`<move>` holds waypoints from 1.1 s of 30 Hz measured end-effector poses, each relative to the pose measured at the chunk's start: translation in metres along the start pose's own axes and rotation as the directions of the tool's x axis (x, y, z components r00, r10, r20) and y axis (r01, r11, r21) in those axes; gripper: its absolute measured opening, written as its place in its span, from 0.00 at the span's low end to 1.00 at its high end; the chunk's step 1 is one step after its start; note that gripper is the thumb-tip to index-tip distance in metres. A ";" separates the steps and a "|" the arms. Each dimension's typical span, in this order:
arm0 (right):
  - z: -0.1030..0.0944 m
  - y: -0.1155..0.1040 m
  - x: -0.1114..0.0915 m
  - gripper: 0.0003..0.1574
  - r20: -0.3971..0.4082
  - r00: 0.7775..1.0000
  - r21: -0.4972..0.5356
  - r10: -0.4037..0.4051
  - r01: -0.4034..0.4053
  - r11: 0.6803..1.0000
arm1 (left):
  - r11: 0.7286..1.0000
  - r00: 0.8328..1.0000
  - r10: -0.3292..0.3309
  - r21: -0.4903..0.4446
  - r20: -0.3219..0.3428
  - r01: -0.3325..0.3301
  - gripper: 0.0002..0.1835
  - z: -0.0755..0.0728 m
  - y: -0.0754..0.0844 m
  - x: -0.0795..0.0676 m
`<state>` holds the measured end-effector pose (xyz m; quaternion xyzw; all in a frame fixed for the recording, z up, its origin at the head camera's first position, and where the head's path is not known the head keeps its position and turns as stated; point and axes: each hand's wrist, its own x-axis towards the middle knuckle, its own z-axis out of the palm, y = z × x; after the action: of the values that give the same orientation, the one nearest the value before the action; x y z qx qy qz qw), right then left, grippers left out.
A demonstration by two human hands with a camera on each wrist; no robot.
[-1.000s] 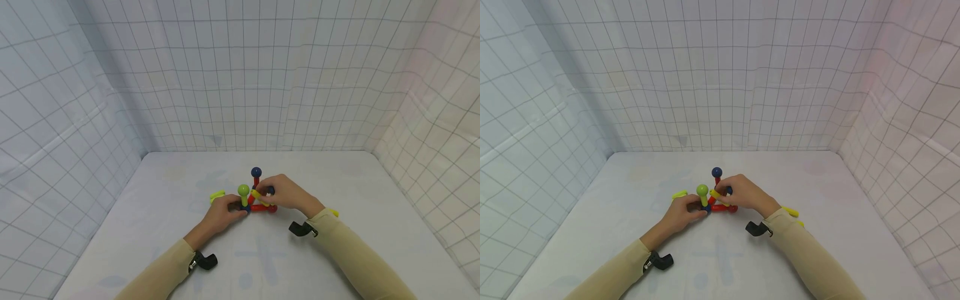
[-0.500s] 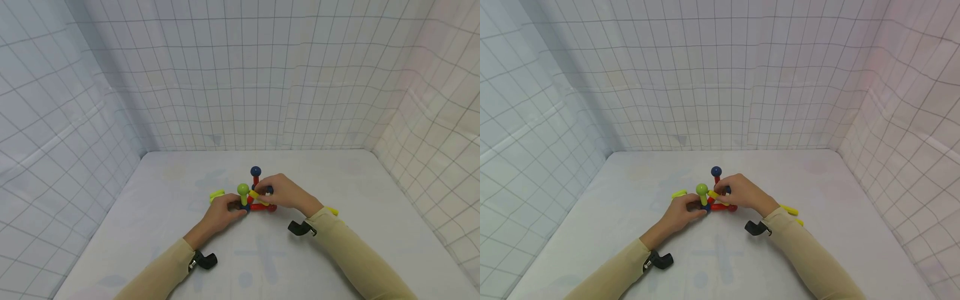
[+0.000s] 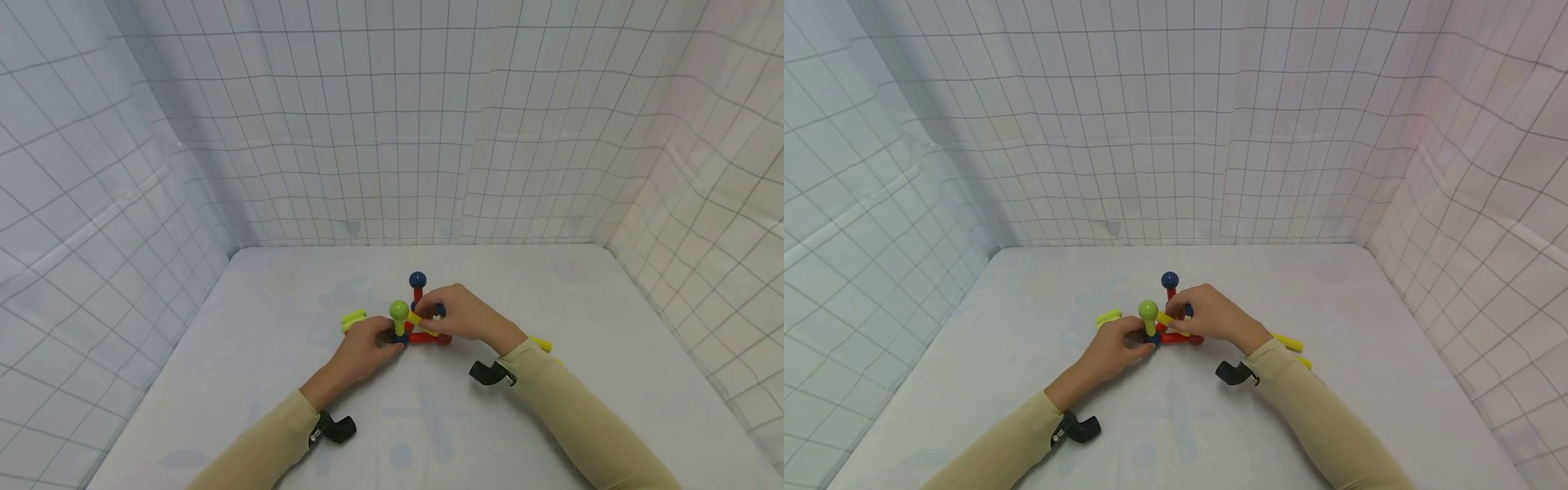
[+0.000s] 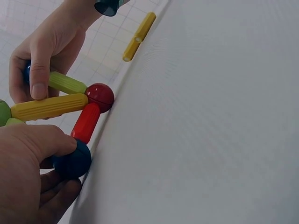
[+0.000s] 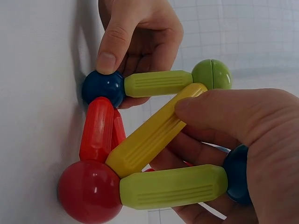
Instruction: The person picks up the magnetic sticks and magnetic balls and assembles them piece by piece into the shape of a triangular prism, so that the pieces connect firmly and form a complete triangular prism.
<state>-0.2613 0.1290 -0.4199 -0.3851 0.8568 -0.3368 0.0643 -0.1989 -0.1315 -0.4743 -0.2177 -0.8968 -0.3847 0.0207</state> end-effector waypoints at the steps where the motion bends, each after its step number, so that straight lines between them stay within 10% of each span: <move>1: 0.000 0.000 0.000 0.07 0.000 1.000 0.000 0.002 -0.002 1.000 | 1.000 1.000 -0.001 -0.005 0.000 0.001 0.17 0.000 0.000 0.000; 16: 0.000 0.004 -0.004 0.08 0.010 1.000 0.022 -0.008 0.007 1.000 | 0.992 1.000 -0.012 -0.126 -0.021 0.009 0.19 0.006 -0.006 -0.002; 22: -0.007 0.005 -0.012 0.24 -0.023 1.000 0.034 0.001 0.000 0.999 | 0.995 1.000 0.003 -0.104 0.007 -0.002 0.19 0.004 -0.005 0.000; 33: -0.022 0.021 -0.037 0.44 -0.091 0.994 0.024 0.065 -0.064 0.998 | 0.998 0.998 -0.047 -0.048 0.044 0.049 0.20 -0.041 -0.007 0.008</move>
<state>-0.2566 0.1761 -0.4215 -0.3406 0.8673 -0.3609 0.0397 -0.2146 -0.1617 -0.4483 -0.2049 -0.8923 -0.4020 -0.0132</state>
